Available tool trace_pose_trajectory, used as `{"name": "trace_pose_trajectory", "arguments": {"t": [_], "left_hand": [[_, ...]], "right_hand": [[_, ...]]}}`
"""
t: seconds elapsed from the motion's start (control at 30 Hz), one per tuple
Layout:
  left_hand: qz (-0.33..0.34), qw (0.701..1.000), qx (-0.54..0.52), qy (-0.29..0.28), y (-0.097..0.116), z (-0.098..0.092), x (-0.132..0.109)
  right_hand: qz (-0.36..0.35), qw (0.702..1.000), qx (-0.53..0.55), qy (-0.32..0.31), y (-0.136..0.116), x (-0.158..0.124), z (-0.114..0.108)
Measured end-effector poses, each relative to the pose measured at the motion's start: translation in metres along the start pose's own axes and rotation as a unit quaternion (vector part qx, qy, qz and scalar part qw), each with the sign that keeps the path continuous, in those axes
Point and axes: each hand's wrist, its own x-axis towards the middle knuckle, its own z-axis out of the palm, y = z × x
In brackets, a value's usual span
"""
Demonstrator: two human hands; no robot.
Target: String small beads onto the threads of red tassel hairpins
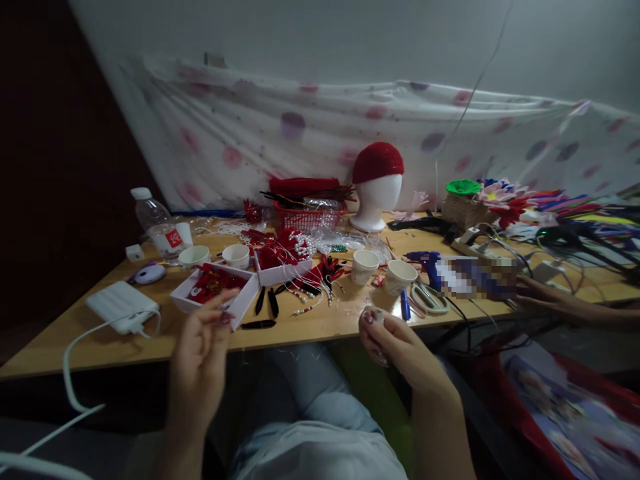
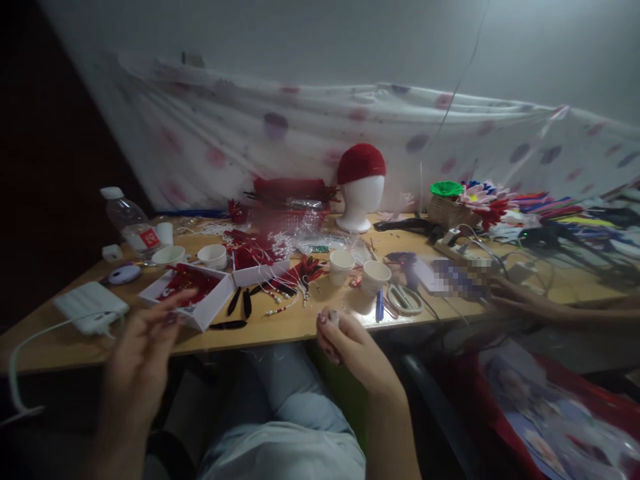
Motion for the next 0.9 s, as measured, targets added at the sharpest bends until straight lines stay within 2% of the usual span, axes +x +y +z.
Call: {"name": "trace_pose_trajectory", "arguments": {"t": [0.07,0.1,0.17,0.27,0.37,0.43,0.57,0.63,0.67,0.73,0.83,0.9], "left_hand": [[-0.101,0.99,-0.046,-0.083,-0.009,0.023,-0.013],[-0.153,0.977,-0.067,-0.135,-0.014,0.034,-0.02],[-0.23,0.948,-0.099,-0.198,-0.023,0.053,-0.033],[-0.248,0.939,-0.095,-0.22,-0.037,0.066,-0.046],[-0.26,0.935,-0.102,-0.221,-0.048,0.063,-0.05],[-0.293,0.91,-0.114,-0.269,-0.05,0.057,-0.048],[-0.366,0.808,-0.156,-0.435,-0.047,0.043,-0.041],[-0.397,0.768,-0.157,-0.478,-0.044,0.037,-0.037],[-0.409,0.757,-0.153,-0.485,-0.043,0.035,-0.037],[-0.41,0.765,-0.151,-0.472,-0.044,0.033,-0.038],[-0.366,0.818,-0.157,-0.415,-0.049,0.04,-0.045],[-0.343,0.862,-0.152,-0.34,-0.052,0.049,-0.052]], "right_hand": [[0.01,0.999,0.004,-0.048,0.005,0.002,0.017],[0.014,0.997,0.003,-0.074,0.008,0.003,0.026],[0.034,0.992,-0.012,-0.118,0.015,0.005,0.04],[0.044,0.987,-0.066,-0.143,0.024,0.007,0.051],[0.031,0.986,-0.107,-0.121,0.027,0.011,0.051],[0.013,0.988,-0.119,-0.102,0.027,0.014,0.051],[0.008,0.991,-0.093,-0.097,0.033,0.019,0.055],[0.037,0.992,-0.038,-0.115,0.041,0.021,0.058],[0.052,0.991,-0.005,-0.122,0.045,0.022,0.059],[0.073,0.988,0.059,-0.122,0.053,0.024,0.06],[0.062,0.987,0.114,-0.091,0.06,0.027,0.064],[0.046,0.989,0.122,-0.065,0.061,0.029,0.069]]}}
